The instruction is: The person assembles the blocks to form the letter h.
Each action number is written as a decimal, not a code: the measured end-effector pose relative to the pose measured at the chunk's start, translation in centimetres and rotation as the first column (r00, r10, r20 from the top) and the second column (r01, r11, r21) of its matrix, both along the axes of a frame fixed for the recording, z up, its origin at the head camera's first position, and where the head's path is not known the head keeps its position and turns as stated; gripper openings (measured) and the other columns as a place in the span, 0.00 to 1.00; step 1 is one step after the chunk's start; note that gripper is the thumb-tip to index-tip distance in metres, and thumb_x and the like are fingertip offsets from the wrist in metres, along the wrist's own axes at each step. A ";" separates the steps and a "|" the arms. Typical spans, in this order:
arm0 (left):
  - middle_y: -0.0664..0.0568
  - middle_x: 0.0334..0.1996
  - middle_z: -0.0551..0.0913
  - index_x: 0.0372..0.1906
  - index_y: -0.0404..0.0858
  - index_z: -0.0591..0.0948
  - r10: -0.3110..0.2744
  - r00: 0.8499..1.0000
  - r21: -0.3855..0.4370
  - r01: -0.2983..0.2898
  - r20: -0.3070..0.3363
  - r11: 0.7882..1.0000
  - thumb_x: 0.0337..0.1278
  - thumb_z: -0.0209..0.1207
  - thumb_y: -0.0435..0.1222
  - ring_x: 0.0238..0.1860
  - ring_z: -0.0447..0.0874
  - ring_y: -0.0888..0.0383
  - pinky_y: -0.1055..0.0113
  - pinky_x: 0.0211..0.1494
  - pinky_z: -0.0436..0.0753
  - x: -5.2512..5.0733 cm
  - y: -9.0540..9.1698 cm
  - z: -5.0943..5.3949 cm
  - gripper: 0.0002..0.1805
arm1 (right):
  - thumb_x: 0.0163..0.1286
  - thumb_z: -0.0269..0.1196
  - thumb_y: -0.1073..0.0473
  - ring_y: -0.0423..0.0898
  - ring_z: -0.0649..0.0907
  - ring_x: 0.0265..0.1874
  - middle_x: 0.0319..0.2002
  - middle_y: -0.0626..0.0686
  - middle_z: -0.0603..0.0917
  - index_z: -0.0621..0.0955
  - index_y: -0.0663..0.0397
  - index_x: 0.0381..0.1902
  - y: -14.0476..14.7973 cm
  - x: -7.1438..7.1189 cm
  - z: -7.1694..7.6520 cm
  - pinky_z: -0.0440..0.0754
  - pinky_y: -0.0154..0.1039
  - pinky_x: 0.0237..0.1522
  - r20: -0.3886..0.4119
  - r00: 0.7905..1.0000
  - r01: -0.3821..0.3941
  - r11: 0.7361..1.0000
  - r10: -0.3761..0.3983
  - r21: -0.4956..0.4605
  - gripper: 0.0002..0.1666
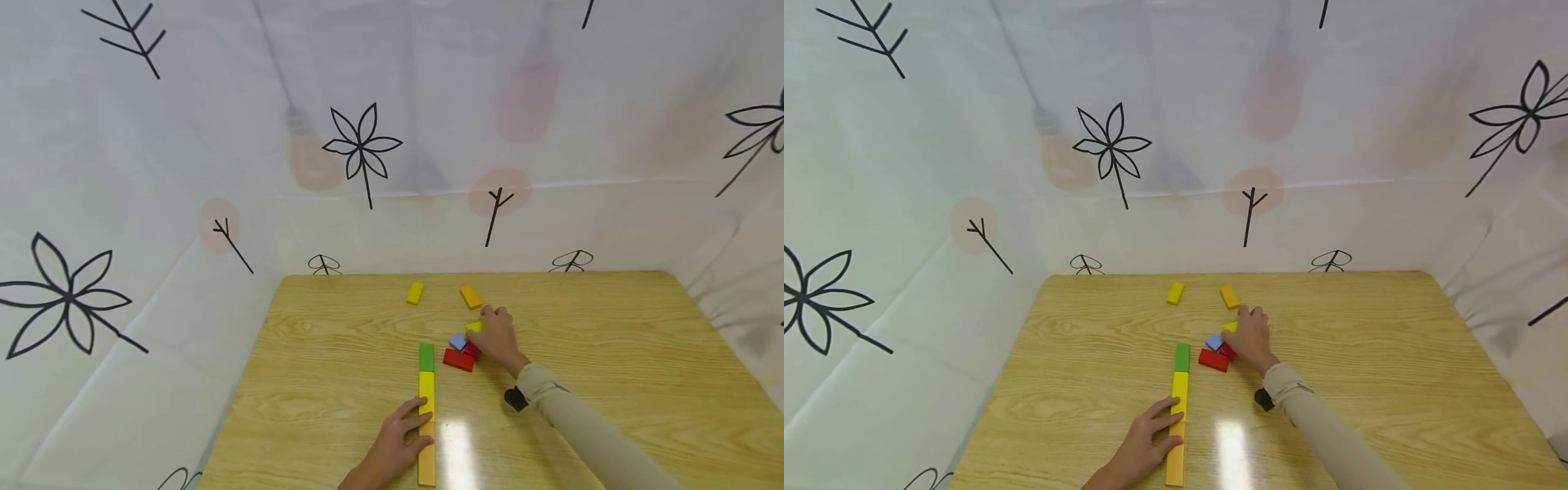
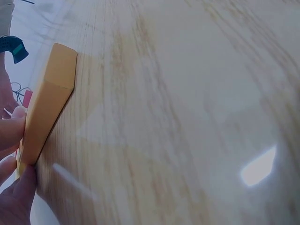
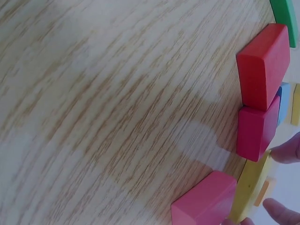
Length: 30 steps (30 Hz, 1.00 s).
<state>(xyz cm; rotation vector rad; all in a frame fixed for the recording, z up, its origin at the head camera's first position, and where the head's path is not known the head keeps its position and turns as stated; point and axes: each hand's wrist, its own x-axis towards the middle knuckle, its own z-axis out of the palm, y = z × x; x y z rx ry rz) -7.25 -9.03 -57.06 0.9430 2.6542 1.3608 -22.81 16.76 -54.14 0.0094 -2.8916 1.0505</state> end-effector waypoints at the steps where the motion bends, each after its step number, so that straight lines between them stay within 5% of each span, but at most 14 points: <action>1: 0.43 0.63 0.70 0.54 0.29 0.79 -0.001 1.000 -0.002 0.001 -0.004 1.000 0.61 0.60 0.40 0.63 0.68 0.42 0.57 0.60 0.74 0.0 0.0 0.0 0.22 | 0.56 0.66 0.56 0.63 0.68 0.43 0.46 0.70 0.67 0.71 0.71 0.51 0.0 0.0 0.0 0.74 0.52 0.36 0.005 1.000 0.002 1.000 -0.002 -0.012 0.30; 16: 0.45 0.64 0.69 0.55 0.31 0.78 -0.003 0.999 -0.012 0.004 0.040 1.000 0.62 0.58 0.43 0.64 0.67 0.43 0.57 0.61 0.73 -0.2 0.0 -0.4 0.23 | 0.52 0.69 0.57 0.58 0.73 0.35 0.41 0.66 0.75 0.72 0.72 0.48 1.4 0.1 -0.3 0.76 0.48 0.36 0.001 1.000 -0.001 1.000 0.001 0.015 0.31; 24: 0.46 0.64 0.69 0.55 0.31 0.79 0.004 0.999 -0.018 -0.003 0.039 1.000 0.62 0.57 0.43 0.64 0.67 0.44 0.57 0.61 0.73 -0.3 0.0 -0.3 0.23 | 0.53 0.68 0.64 0.60 0.74 0.42 0.52 0.70 0.70 0.71 0.74 0.53 1.9 0.0 0.4 0.77 0.55 0.48 0.021 0.996 -0.089 0.993 0.091 -0.083 0.32; 30: 0.46 0.64 0.69 0.56 0.31 0.79 0.009 0.998 -0.013 -0.008 0.059 1.000 0.63 0.57 0.44 0.64 0.67 0.43 0.56 0.62 0.72 -0.2 -0.1 -0.4 0.24 | 0.53 0.69 0.65 0.59 0.74 0.43 0.54 0.70 0.70 0.71 0.74 0.54 1.9 -0.1 1.0 0.77 0.55 0.48 0.006 0.990 -0.137 0.985 0.138 -0.101 0.33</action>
